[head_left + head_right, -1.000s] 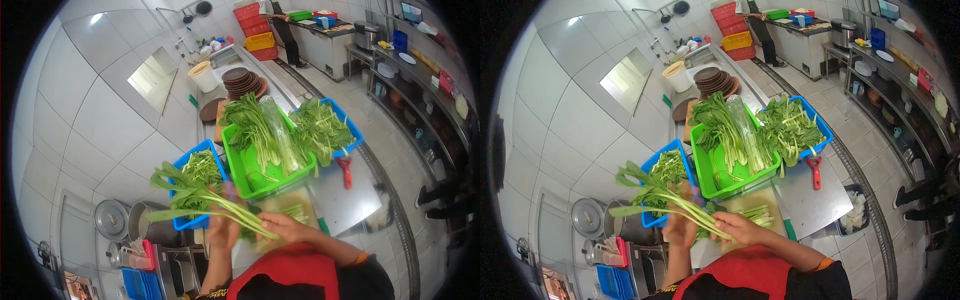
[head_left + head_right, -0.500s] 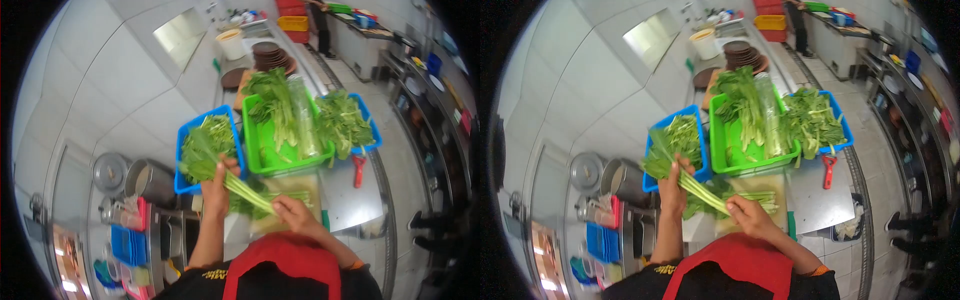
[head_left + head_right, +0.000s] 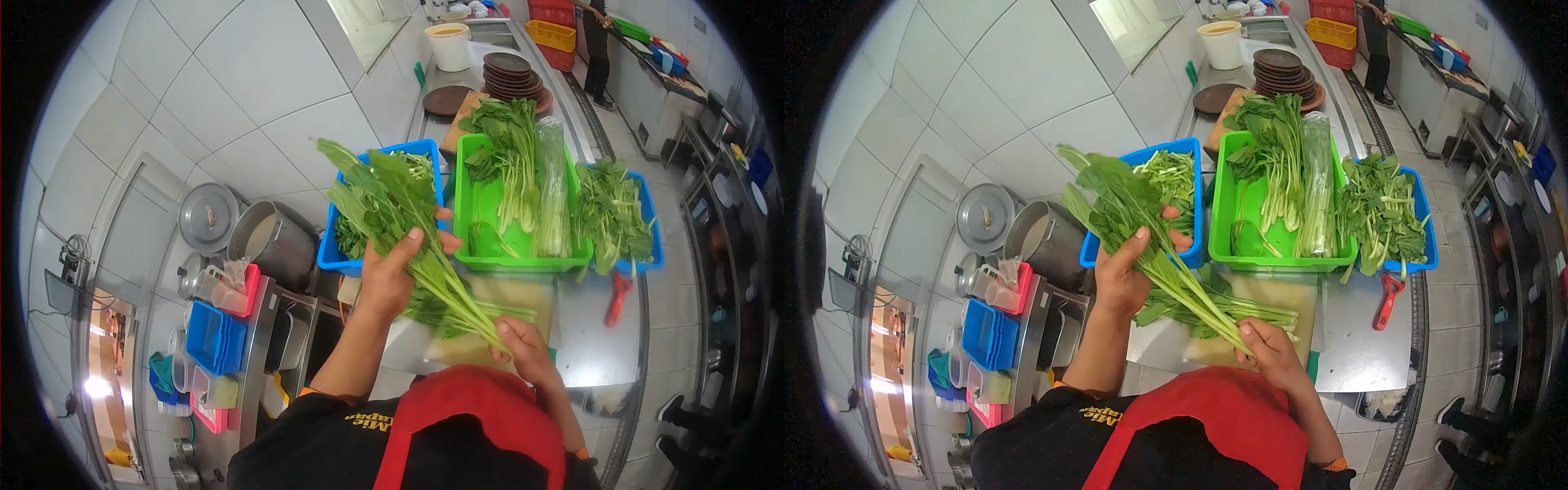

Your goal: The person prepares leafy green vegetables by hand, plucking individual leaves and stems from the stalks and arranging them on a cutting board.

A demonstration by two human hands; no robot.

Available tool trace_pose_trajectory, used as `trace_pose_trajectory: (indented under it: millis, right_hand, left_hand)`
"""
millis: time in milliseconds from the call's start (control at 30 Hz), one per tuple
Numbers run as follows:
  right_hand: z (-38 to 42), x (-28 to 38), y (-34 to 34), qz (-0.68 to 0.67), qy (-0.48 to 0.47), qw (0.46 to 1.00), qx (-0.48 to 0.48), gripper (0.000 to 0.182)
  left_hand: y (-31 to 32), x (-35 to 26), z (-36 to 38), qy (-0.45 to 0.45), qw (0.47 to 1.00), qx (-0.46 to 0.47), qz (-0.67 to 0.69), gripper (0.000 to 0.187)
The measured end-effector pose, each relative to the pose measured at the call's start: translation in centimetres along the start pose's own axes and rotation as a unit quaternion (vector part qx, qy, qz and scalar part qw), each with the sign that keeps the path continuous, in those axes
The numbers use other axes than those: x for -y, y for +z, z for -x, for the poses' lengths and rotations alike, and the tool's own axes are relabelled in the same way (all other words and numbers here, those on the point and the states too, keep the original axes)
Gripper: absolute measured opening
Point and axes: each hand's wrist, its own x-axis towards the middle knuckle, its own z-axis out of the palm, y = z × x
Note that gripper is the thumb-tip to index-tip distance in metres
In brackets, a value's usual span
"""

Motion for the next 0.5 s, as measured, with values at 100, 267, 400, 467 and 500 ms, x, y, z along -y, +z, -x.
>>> trace_pose_trajectory:
  millis: [100,267,400,467,500]
  right_hand:
    - [-0.1,-0.5,-0.3,-0.004,0.003,1.000,0.009,0.038]
    - [-0.2,-1.7,-0.8,-0.004,0.009,1.000,-0.002,0.039]
    - [-0.1,-2.1,-0.9,-0.015,0.032,0.999,-0.007,0.040]
    - [0.1,-1.8,-0.9,-0.018,0.030,0.999,-0.006,0.038]
    - [0.2,-1.7,-0.9,-0.022,0.031,0.999,-0.007,0.036]
  left_hand:
    - [0.0,-0.2,0.0,-0.004,0.998,0.037,0.047,0.055]
    - [0.8,-0.6,-0.1,0.057,0.997,0.027,0.034,0.067]
    - [1.0,-0.4,0.1,0.043,0.999,0.012,-0.018,0.071]
    - [0.7,0.0,0.2,0.059,0.997,0.002,-0.051,0.067]
    - [0.0,0.3,0.1,0.052,0.989,-0.006,-0.137,0.065]
